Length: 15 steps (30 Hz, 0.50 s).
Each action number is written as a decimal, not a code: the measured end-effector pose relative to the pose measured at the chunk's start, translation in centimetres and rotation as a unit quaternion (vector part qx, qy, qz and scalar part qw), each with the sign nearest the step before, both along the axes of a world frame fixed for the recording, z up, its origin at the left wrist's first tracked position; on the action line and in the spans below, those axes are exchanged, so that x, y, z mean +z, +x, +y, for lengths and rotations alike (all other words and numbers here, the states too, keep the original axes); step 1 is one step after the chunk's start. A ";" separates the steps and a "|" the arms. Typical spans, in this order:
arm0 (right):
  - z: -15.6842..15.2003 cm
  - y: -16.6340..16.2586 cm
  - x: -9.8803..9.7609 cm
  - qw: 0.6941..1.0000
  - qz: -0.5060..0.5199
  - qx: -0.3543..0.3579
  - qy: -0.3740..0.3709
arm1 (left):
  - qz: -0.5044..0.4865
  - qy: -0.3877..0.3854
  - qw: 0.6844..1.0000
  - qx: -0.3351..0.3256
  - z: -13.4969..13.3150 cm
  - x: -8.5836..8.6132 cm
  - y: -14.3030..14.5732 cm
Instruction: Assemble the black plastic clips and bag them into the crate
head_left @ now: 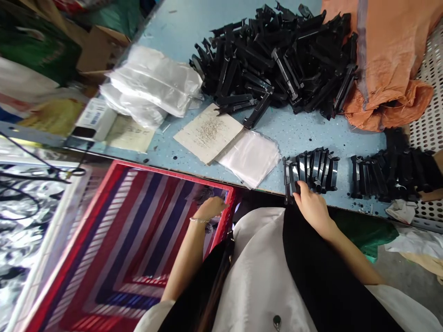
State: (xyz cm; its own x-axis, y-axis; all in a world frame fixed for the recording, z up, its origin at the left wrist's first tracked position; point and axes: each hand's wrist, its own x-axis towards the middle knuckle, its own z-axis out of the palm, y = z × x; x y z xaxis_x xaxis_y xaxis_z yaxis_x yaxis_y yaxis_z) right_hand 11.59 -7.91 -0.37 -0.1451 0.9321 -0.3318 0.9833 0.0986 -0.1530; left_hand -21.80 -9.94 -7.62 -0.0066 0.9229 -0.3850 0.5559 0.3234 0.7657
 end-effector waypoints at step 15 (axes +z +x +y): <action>1.7 0.6 -0.7 0.708 0.619 -0.299 -0.161 | -0.116 0.110 0.983 0.095 12.3 0.2 6.0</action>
